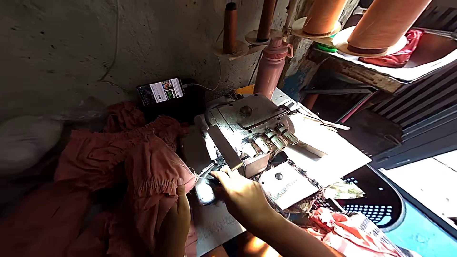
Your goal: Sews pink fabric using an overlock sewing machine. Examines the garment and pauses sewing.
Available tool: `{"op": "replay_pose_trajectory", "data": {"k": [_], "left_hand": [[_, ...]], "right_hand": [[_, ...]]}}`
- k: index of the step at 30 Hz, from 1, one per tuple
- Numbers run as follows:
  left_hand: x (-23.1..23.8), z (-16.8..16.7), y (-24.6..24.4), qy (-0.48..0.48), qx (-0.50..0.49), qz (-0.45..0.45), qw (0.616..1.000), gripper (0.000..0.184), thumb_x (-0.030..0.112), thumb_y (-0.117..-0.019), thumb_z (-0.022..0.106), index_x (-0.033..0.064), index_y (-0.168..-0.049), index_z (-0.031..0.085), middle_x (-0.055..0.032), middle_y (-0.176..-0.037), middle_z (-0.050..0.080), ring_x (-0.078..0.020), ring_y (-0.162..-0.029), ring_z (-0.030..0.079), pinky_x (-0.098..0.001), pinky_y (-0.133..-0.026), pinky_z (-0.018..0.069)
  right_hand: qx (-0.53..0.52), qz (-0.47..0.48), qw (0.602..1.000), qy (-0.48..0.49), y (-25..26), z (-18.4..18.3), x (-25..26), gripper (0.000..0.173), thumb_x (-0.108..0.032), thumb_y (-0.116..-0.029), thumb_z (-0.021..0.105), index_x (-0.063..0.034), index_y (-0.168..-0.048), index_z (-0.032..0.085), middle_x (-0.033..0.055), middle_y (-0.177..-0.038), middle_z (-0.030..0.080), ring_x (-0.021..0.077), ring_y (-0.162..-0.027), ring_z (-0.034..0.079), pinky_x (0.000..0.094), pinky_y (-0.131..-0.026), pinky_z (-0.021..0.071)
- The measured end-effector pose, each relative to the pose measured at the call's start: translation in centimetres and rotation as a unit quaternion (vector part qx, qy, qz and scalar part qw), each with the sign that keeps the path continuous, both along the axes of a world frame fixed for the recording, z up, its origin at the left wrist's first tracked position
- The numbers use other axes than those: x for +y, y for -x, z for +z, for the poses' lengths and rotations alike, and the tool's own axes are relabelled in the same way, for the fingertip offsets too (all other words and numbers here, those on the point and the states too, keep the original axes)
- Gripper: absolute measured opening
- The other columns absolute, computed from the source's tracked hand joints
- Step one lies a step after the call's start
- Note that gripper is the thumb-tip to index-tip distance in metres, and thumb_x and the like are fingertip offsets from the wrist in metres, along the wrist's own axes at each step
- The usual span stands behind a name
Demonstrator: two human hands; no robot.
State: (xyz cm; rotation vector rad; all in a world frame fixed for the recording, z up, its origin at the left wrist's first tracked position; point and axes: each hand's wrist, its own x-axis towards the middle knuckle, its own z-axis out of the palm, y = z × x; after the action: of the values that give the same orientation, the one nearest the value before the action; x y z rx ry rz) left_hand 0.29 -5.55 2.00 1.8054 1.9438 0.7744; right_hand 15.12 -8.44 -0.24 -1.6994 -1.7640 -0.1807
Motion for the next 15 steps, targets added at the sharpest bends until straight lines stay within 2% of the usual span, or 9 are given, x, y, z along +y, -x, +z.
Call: {"op": "replay_pose_trajectory", "data": {"k": [3, 5, 6, 8, 9, 10, 11, 12, 15], "left_hand": [[-0.3, 0.1, 0.2, -0.006, -0.001, -0.011, 1.0, 0.063, 0.038, -0.1115, 0.034, -0.0149, -0.107, 0.069, -0.0335, -0.097, 0.07, -0.0461, -0.097, 0.069, -0.0619, -0.084, 0.051], [-0.8, 0.3, 1.4, 0.018, -0.014, -0.073, 0.997, 0.057, 0.035, -0.1099, 0.04, -0.0148, -0.11, 0.068, -0.0325, -0.099, 0.07, -0.0446, -0.099, 0.069, -0.0618, -0.087, 0.0507], [-1.3, 0.8, 2.8, 0.044, -0.045, -0.135, 0.989, 0.053, 0.035, -0.1077, 0.046, -0.0134, -0.113, 0.067, -0.0289, -0.103, 0.07, -0.039, -0.102, 0.069, -0.0581, -0.09, 0.0514], [-2.6, 2.1, 7.0, 0.083, -0.14, -0.292, 0.942, 0.049, 0.031, -0.1025, 0.055, -0.0075, -0.131, 0.06, -0.0153, -0.128, 0.067, -0.0158, -0.123, 0.062, -0.0357, -0.107, 0.0479], [-3.1, 2.7, 9.4, 0.085, -0.183, -0.349, 0.915, 0.045, 0.027, -0.1025, 0.056, -0.0057, -0.132, 0.062, -0.0109, -0.13, 0.069, -0.0092, -0.122, 0.062, -0.0296, -0.107, 0.049], [-3.3, 3.3, 11.8, 0.07, -0.198, -0.359, 0.909, 0.037, 0.026, -0.1043, 0.055, -0.003, -0.123, 0.069, -0.0057, -0.117, 0.074, -0.004, -0.109, 0.068, -0.0257, -0.097, 0.0552], [-3.1, 3.9, 13.8, 0.044, -0.181, -0.339, 0.922, 0.032, 0.021, -0.1056, 0.053, -0.0032, -0.116, 0.071, -0.0063, -0.105, 0.076, -0.0063, -0.095, 0.072, -0.0288, -0.087, 0.0598], [-2.3, 4.0, 15.4, 0.003, -0.117, -0.298, 0.947, 0.028, 0.018, -0.1047, 0.053, -0.0012, -0.115, 0.071, -0.0078, -0.104, 0.074, -0.0104, -0.093, 0.071, -0.033, -0.084, 0.0594], [2.3, 1.8, 15.9, -0.102, 0.121, -0.195, 0.968, 0.035, 0.012, -0.0853, 0.074, 0.0059, -0.12, 0.072, -0.0226, -0.124, 0.066, -0.0461, -0.115, 0.062, -0.0679, -0.091, 0.0487]], "right_hand": [[-0.006, 0.005, 1.0, -0.003, 1.3, -0.1, 1.9, 0.024, -0.009, -0.0866, 0.07, -0.0084, -0.109, 0.076, 0.0121, -0.098, 0.071, 0.0243, -0.065, 0.07, 0.0371, -0.052, 0.0577], [-0.002, 0.014, 1.0, -0.01, 1.5, -0.3, 2.2, 0.02, -0.008, -0.0885, 0.068, -0.0081, -0.106, 0.076, 0.0125, -0.099, 0.073, 0.0241, -0.065, 0.071, 0.0377, -0.053, 0.0581], [0.006, 0.02, 1.0, -0.016, 1.1, -0.3, 1.9, 0.019, -0.01, -0.0894, 0.067, -0.0088, -0.106, 0.076, 0.012, -0.099, 0.073, 0.0238, -0.066, 0.071, 0.0383, -0.052, 0.0581], [0.056, 0.038, 0.997, -0.033, -0.5, -0.9, 0.3, 0.021, -0.016, -0.0917, 0.064, -0.011, -0.109, 0.077, 0.0108, -0.096, 0.072, 0.0223, -0.066, 0.071, 0.0393, -0.05, 0.0578], [0.114, 0.05, 0.992, -0.019, -1.4, -1.6, -1.1, 0.026, -0.02, -0.0923, 0.065, -0.0116, -0.114, 0.076, 0.0105, -0.101, 0.072, 0.0208, -0.071, 0.072, 0.0397, -0.053, 0.0592], [0.194, 0.063, 0.979, 0.014, -2.2, -2.4, -2.5, 0.029, -0.024, -0.0918, 0.066, -0.0109, -0.117, 0.073, 0.0077, -0.104, 0.07, 0.0165, -0.077, 0.07, 0.0371, -0.061, 0.0598], [0.3, 0.082, 0.948, 0.061, -2.7, -3.1, -3.9, 0.032, -0.025, -0.0907, 0.069, -0.0078, -0.118, 0.07, 0.0034, -0.105, 0.07, 0.0094, -0.083, 0.067, 0.0307, -0.07, 0.0588], [0.419, 0.103, 0.894, 0.118, -2.7, -3.7, -5.1, 0.035, -0.02, -0.0885, 0.073, -0.0029, -0.118, 0.064, -0.0005, -0.1, 0.069, 0.0026, -0.081, 0.064, 0.0234, -0.072, 0.0562], [0.624, 0.139, 0.727, 0.251, 0.3, -5.4, -6.7, 0.046, -0.008, -0.0872, 0.072, 0.0024, -0.128, 0.054, -0.0096, -0.075, 0.055, -0.0022, -0.057, 0.049, 0.0176, -0.053, 0.0429]]}}
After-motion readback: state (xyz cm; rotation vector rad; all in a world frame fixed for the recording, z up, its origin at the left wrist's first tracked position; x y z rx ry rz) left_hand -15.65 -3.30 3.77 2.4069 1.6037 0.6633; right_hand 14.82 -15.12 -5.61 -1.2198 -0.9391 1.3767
